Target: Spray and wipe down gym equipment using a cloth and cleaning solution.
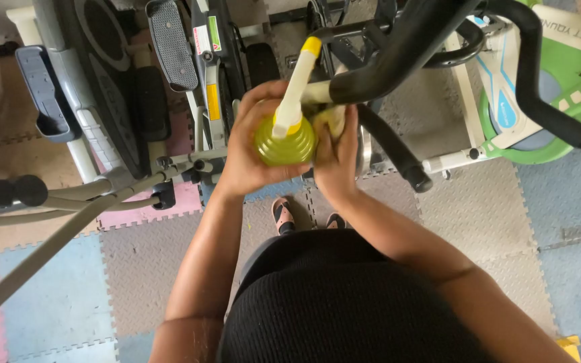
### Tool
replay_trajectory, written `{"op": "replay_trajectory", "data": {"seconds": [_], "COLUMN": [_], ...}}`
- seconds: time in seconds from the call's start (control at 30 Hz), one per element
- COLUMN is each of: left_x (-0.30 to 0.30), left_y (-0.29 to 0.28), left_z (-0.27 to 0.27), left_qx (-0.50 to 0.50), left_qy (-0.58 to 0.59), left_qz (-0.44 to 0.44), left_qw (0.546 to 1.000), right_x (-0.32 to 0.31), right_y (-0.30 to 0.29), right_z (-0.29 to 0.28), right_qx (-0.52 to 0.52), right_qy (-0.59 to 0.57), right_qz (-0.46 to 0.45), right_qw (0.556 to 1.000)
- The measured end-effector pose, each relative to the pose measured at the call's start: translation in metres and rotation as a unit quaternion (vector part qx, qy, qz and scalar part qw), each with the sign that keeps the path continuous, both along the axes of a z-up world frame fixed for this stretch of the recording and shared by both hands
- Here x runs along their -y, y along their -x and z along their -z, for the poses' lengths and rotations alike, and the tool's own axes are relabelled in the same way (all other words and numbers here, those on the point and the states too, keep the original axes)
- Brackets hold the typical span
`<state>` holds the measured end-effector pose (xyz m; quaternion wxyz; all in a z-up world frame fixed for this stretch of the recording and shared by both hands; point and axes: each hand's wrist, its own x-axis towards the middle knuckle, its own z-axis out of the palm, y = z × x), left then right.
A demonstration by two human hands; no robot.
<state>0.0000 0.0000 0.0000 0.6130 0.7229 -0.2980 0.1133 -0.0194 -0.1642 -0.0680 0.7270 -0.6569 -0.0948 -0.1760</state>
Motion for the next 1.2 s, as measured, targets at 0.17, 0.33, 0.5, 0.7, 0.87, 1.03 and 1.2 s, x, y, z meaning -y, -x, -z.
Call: {"op": "replay_trajectory", "data": {"seconds": [0.17, 0.33, 0.5, 0.7, 0.87, 1.03, 1.2], "left_x": [0.007, 0.027, 0.055, 0.066, 0.097, 0.134, 0.170], "left_y": [0.030, 0.066, 0.084, 0.098, 0.110, 0.120, 0.121], "left_z": [0.014, 0.020, 0.009, 0.036, 0.037, 0.019, 0.015], "left_qx": [0.026, -0.033, -0.087, -0.119, -0.217, -0.083, -0.003], "left_qy": [-0.034, -0.016, 0.036, 0.017, 0.073, -0.082, -0.114], "left_qz": [-0.069, -0.122, -0.093, -0.067, -0.055, -0.102, -0.225], "left_qw": [0.997, 0.992, 0.991, 0.990, 0.972, 0.988, 0.968], "right_x": [0.022, 0.033, 0.050, 0.088, 0.120, 0.196, 0.220], "right_y": [0.023, 0.024, 0.031, 0.038, 0.050, 0.041, 0.014], "right_z": [0.017, 0.032, 0.077, 0.068, 0.076, 0.111, 0.016], "right_qx": [-0.094, -0.299, -0.500, -0.479, -0.600, -0.530, -0.480], "right_qy": [-0.139, -0.263, -0.408, -0.327, -0.268, -0.161, -0.183], "right_qz": [-0.136, -0.171, -0.286, -0.251, -0.256, -0.299, -0.159], "right_qw": [0.976, 0.901, 0.709, 0.775, 0.709, 0.777, 0.843]}}
